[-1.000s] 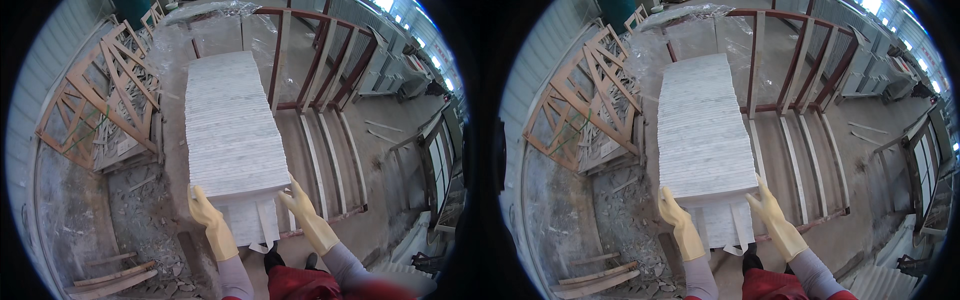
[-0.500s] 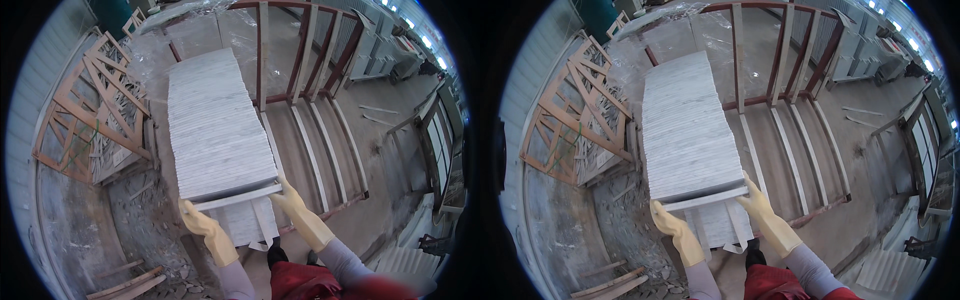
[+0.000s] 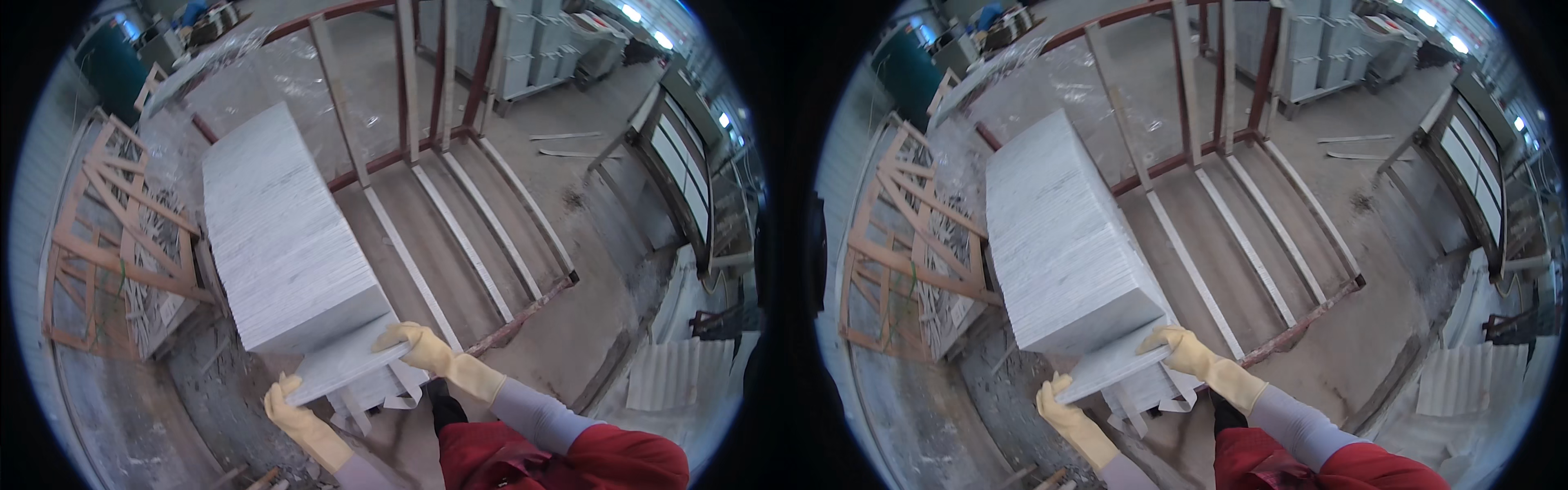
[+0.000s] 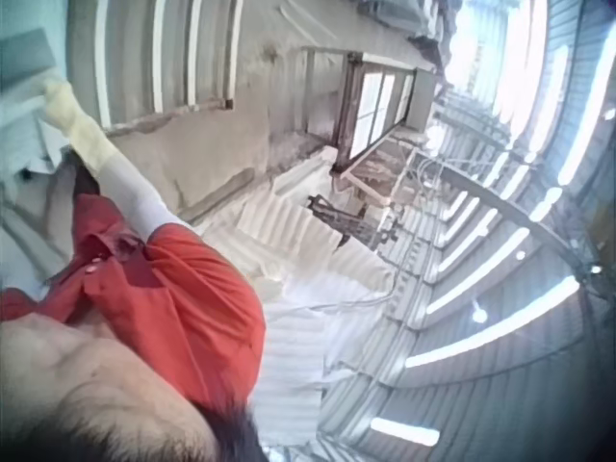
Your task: The person removes protective gloves and then repeatedly picks up white rectangular tiles from a stack and places them one by one onto a moving conveyor belt. The tiles are arranged in rows as they travel along the belt.
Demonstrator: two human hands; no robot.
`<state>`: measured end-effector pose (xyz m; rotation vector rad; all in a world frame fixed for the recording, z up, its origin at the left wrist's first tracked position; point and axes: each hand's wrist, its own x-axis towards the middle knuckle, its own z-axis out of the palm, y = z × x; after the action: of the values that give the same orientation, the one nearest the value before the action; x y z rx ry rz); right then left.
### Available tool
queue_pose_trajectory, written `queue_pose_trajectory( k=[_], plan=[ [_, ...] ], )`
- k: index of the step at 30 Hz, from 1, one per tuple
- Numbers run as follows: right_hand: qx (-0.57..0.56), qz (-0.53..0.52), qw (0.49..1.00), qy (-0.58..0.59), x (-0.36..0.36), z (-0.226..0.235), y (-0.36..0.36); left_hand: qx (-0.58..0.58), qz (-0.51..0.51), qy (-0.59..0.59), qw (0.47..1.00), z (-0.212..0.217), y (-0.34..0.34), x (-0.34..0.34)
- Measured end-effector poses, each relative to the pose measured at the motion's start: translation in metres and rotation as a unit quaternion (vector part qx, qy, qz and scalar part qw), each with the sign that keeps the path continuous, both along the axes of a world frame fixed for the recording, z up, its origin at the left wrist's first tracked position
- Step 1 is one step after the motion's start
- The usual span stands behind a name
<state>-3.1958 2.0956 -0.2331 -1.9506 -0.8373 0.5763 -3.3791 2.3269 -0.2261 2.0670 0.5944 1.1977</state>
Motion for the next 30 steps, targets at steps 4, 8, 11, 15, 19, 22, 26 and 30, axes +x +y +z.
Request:
queue_pose_trajectory(
  k=[4, 8, 11, 15, 19, 22, 26, 30],
  plan=[
    [0.045, -0.023, 0.989, 0.140, 0.015, 0.016, -0.031, -0.074, 0.109, 0.037, 0.991, 0.015, -0.042, -0.006],
    [0.100, -0.086, 0.943, 0.304, 0.002, 0.037, -0.107, -0.161, 0.111, 0.158, 0.968, 0.068, -0.106, 0.010],
    [0.151, -0.216, 0.898, 0.353, -0.031, 0.041, -0.185, -0.034, 0.003, 0.204, 0.978, 0.038, -0.138, 0.015],
    [0.074, -0.363, 0.857, 0.359, -0.067, 0.065, -0.288, -0.486, -0.053, 0.187, 0.852, 0.063, -0.225, 0.057],
    [0.077, -0.490, 0.789, 0.363, -0.094, 0.108, -0.392, -0.573, -0.098, 0.216, 0.785, 0.074, -0.332, 0.103],
    [0.143, -0.557, 0.741, 0.347, -0.102, 0.127, -0.461, -0.579, -0.180, 0.296, 0.739, 0.091, -0.399, 0.129],
    [0.228, -0.607, 0.692, 0.319, -0.104, 0.113, -0.552, -0.537, -0.227, 0.326, 0.745, 0.118, -0.494, 0.160],
    [0.286, -0.645, 0.609, 0.363, -0.081, 0.113, -0.630, -0.552, -0.251, 0.307, 0.734, 0.129, -0.573, 0.193]
  ],
)
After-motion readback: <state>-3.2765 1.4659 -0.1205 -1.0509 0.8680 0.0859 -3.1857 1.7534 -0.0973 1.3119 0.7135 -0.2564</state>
